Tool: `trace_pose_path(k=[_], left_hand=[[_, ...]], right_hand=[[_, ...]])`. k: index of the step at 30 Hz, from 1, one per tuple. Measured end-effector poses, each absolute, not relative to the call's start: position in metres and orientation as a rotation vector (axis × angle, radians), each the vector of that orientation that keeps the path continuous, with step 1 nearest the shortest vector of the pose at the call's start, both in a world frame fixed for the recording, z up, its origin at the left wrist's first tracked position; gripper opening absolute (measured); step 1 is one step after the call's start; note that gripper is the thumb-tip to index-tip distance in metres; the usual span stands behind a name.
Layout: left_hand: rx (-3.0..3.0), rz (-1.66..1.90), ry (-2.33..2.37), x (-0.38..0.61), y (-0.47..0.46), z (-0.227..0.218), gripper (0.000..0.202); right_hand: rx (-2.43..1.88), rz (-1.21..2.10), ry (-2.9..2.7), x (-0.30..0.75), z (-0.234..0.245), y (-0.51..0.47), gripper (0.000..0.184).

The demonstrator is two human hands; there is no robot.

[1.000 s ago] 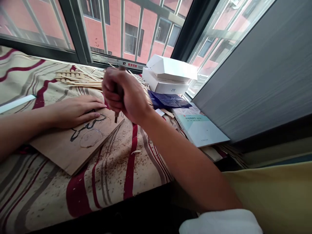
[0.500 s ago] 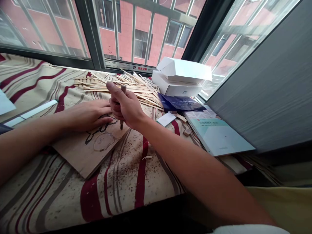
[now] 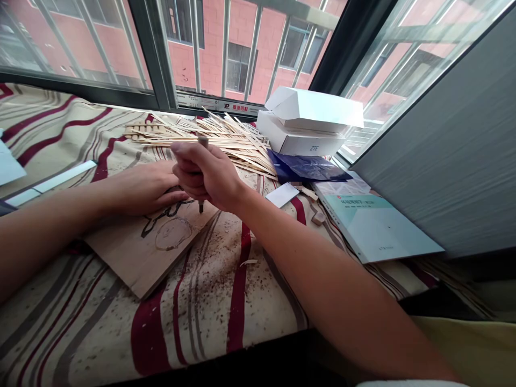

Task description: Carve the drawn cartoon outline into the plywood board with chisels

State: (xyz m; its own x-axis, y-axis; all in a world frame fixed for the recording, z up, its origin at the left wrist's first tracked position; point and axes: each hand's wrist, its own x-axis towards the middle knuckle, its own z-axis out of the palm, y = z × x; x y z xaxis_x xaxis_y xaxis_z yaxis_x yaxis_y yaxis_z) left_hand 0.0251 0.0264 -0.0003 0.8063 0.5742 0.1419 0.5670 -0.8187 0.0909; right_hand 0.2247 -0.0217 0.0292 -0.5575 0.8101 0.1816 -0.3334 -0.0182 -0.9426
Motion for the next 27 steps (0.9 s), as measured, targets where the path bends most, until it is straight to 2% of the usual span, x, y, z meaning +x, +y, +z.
trace_pose_path(k=[6,13,18,22,24,27], left_hand=[[3.011,0.145,0.961,0.028,0.023,0.004,0.051],[3.010,0.180,0.967,0.029,0.021,0.005,0.046],[3.013,0.182,0.944,0.030,0.021,0.005,0.046],[2.996,0.148,0.972,0.029,0.024,0.002,0.049],[2.976,0.241,1.010,0.030,0.022,0.005,0.049],[2.779,0.774,1.075,0.040,0.008,0.023,0.048]], right_hand=[[-0.455,1.762,-1.413,0.231,0.025,-0.015,0.048],[-0.425,1.738,-1.399,0.230,0.023,-0.016,0.045],[-0.488,1.648,-1.333,0.225,0.023,-0.021,0.043],[-0.536,1.703,-1.363,0.223,0.025,-0.019,0.042],[-0.546,1.733,-1.379,0.222,0.026,-0.017,0.042],[-0.587,1.713,-1.385,0.218,0.027,-0.019,0.043]])
